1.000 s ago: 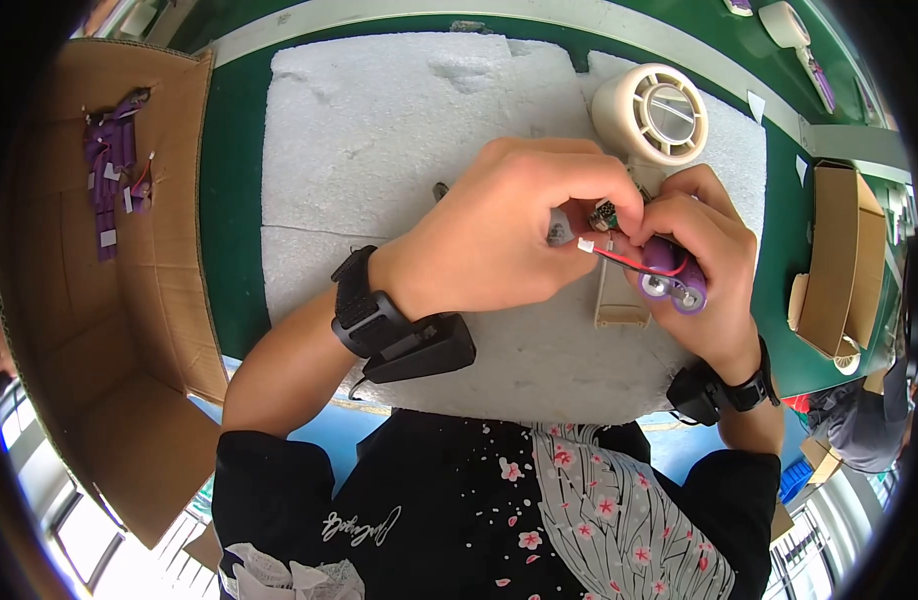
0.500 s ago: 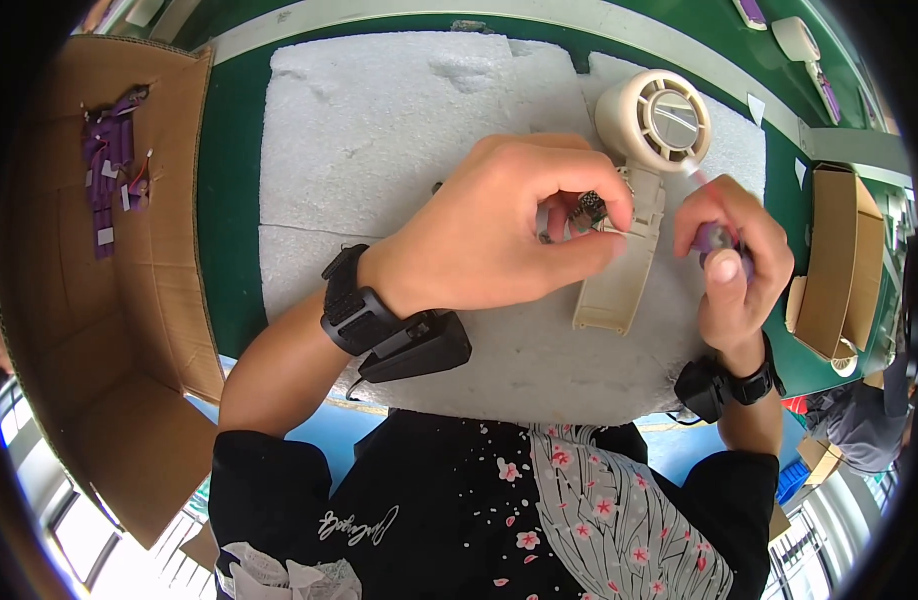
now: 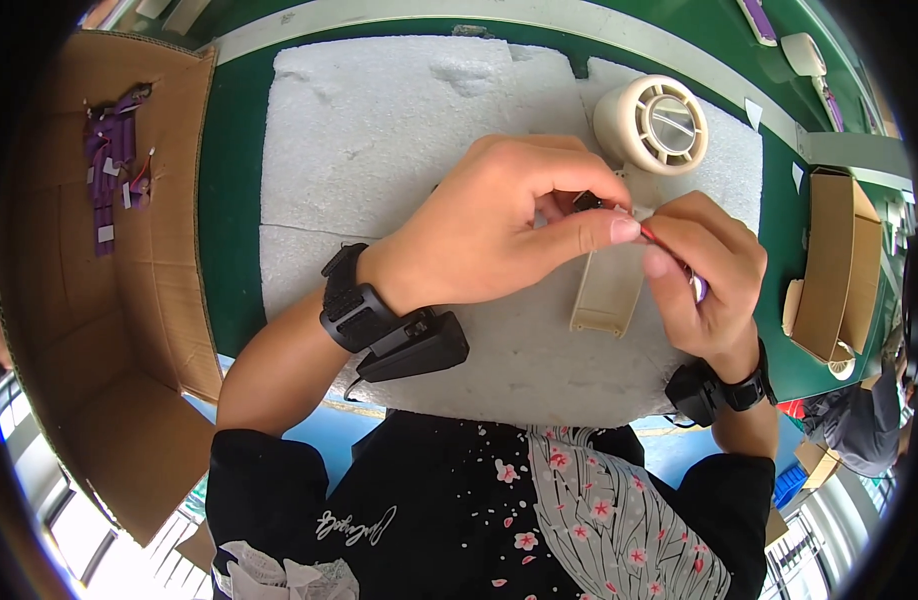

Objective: The person connects a battery pack to a circuit board inside a handheld fan housing, inserts the batteries into the handle, and sets the fan aside. After drinking from a juice box, the person repeats the process with another fan.

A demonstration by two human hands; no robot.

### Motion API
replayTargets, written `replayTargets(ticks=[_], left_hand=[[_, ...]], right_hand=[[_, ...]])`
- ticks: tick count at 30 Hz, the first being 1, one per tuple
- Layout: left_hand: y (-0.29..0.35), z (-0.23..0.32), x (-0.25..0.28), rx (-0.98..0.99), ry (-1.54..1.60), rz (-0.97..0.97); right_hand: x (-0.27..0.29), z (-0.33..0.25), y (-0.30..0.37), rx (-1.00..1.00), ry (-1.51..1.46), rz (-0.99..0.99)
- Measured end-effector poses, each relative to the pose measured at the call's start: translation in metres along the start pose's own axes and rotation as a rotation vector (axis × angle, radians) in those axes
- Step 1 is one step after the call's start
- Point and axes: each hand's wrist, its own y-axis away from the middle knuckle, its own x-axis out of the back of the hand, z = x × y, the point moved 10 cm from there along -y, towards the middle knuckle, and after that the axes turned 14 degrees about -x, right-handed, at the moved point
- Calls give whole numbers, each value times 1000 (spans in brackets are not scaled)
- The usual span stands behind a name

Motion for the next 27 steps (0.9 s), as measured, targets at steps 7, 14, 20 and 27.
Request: replayTargets(ticks=[7, 14, 20, 27], left_hand=[[0, -5, 4, 25, 1, 88], [-3, 11, 2, -79, -153, -13], [-1, 2, 2, 12, -109, -21], [8, -21, 3, 319, 119, -22]], right_hand=[[8, -1, 0, -19, 138, 123], [-5, -1, 3, -78, 202, 25], [-10, 0, 2, -69, 198, 52], [-4, 5, 2, -87, 154, 79]])
